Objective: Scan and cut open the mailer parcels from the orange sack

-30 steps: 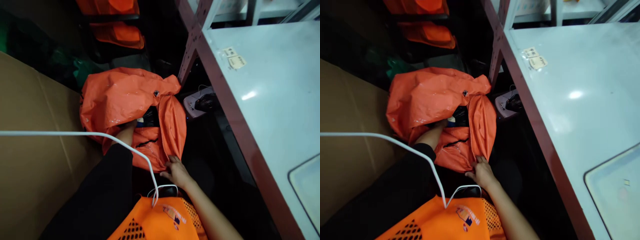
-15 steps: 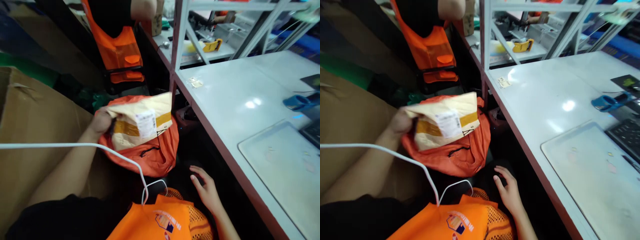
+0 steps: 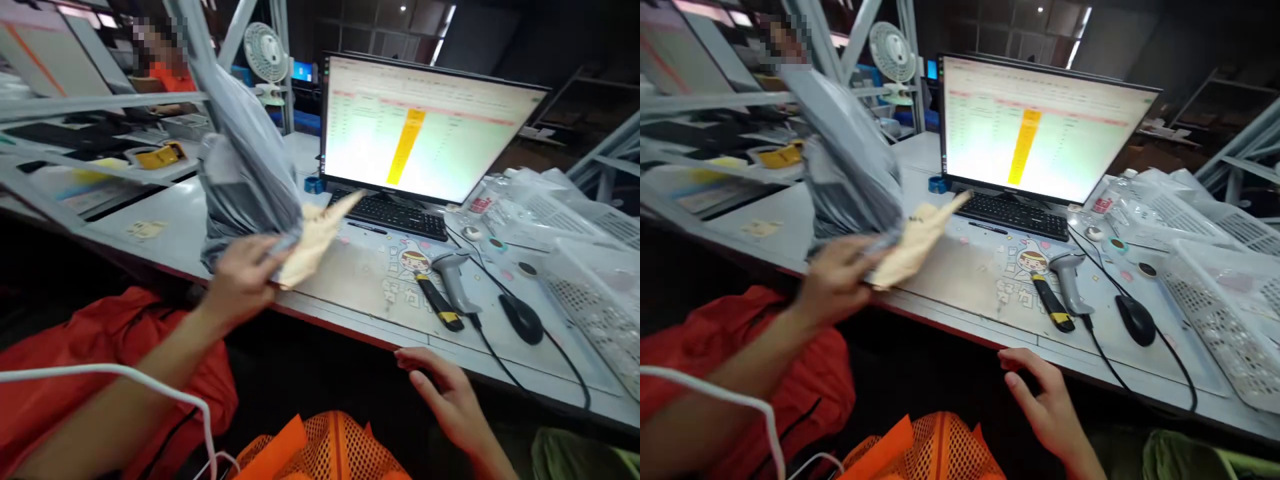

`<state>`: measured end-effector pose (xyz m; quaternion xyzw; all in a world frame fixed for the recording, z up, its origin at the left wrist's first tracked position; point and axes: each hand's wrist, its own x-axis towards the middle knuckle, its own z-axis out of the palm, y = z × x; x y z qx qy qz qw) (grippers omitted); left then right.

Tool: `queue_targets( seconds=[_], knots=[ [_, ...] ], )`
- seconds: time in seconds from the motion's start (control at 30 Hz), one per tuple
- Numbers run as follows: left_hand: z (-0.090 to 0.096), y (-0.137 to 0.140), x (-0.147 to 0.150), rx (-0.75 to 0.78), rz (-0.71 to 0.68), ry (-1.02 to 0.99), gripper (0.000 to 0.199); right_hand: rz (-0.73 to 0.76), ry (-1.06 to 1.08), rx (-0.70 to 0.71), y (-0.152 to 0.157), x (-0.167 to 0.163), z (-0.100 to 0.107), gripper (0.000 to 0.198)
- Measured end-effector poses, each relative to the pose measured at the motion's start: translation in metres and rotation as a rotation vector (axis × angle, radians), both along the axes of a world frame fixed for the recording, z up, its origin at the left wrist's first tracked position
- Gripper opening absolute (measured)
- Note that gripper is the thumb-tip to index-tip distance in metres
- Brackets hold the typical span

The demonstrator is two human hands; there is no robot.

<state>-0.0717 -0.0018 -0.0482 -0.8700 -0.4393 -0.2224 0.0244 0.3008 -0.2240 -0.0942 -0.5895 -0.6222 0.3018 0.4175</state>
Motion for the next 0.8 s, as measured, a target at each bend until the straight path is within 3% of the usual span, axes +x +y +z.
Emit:
queue_targets(
  seconds=[0.1,0.23,0.3,0.4,0.53,0.67,0.8],
  knots=[
    [-0.014,-0.007,0.058,0.037,-0.263,0.199,0.056,-0.248,-0.066,0.043,-0.026,0.055,0.006,0.03],
    [-0.025,-0.001,0.074,0.004,-0.307,0.295,0.067,-0.57,-0.191,0.099,-0.02,0.109,0.02,0.035],
    [-0.027,0.003,0.066,0.006,-0.303,0.315,0.071,-0.647,-0.303,0.127,0.005,0.129,0.028,0.039],
    [-0.029,0.002,0.051,0.037,-0.288,0.328,0.07,-0.65,-0.464,0.095,0.056,0.148,0.034,0.047],
    [-0.03,0.005,0.023,0.066,-0.229,0.318,0.067,-0.593,-0.753,-0.189,0.116,0.151,0.029,0.063],
    [-0.024,0.027,-0.026,0.058,-0.114,0.303,0.063,-0.551,-0.954,-0.464,0.142,0.135,0.029,0.067],
    [-0.019,0.045,-0.069,0.001,0.014,0.3,0.056,-0.544,-1.0,-0.538,0.149,0.126,0.034,0.059]
  ],
)
